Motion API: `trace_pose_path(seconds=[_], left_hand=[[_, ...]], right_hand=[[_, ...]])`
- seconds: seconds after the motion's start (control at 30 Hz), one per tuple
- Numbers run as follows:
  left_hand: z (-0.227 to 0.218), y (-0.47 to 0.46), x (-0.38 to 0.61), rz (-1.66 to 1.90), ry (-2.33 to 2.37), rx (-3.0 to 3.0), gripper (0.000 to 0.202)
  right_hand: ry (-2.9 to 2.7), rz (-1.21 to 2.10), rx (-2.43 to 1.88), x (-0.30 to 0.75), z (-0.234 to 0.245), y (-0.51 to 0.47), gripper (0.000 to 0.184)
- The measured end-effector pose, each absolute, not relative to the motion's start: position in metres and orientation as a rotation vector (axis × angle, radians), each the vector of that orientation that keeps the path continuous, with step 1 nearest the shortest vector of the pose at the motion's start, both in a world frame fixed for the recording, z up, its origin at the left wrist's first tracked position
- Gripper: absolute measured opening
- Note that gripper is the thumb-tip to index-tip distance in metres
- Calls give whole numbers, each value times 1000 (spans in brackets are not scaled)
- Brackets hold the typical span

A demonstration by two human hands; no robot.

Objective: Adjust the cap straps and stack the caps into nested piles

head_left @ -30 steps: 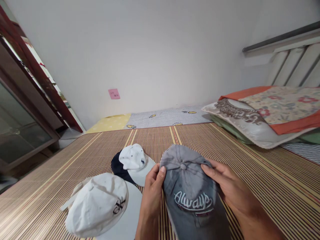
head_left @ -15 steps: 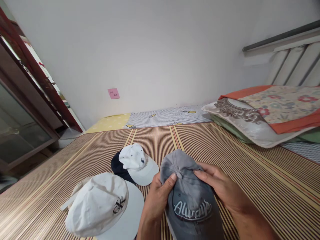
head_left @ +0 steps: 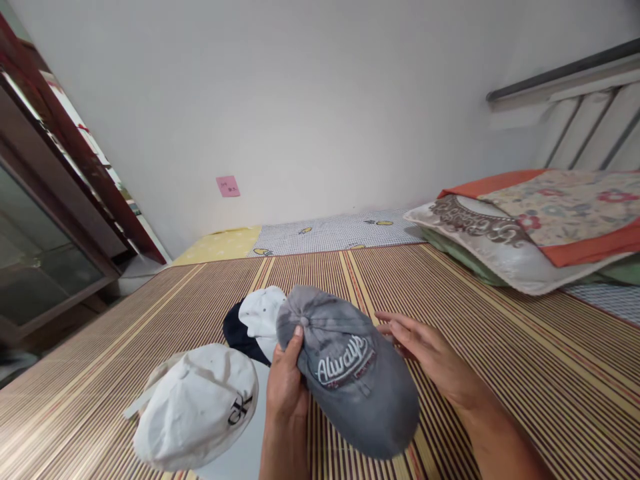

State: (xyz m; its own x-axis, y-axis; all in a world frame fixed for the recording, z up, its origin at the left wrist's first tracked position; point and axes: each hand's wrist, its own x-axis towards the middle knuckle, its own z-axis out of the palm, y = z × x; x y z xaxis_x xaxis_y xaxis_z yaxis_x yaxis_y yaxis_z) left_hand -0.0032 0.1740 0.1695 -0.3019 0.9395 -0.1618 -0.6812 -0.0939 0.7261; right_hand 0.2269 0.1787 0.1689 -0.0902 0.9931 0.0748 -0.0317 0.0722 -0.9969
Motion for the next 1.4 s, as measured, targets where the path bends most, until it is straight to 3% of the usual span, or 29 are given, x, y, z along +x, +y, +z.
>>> trace_pose_path(seconds=[0.23,0.47,0.6,0.83,0.97,1.23,1.4], left_hand=[[165,185,-20,1803,924,238,24],[162,191,-41,1925,1017,315,27],[161,187,-56,1989,1208,558,25],[157,186,-66,1925,1470,909,53],[144,195,-73,1963,1532,805,56],[130,200,-80,2061,1970,1098,43],[134,199,-68,1973,1814,1145,45]], right_hand=[[-1501,1432,-969,231,146,189,50],[-1367,1661,-840,208,130,192,68],[-1170,1659,-813,180,123,192,69],[-825,1697,-827,138,78,197,86],[-856,1786,-817,131,64,198,95],[-896,1787,-709,129,53,203,67],[-922,1790,-632,119,42,205,53]])
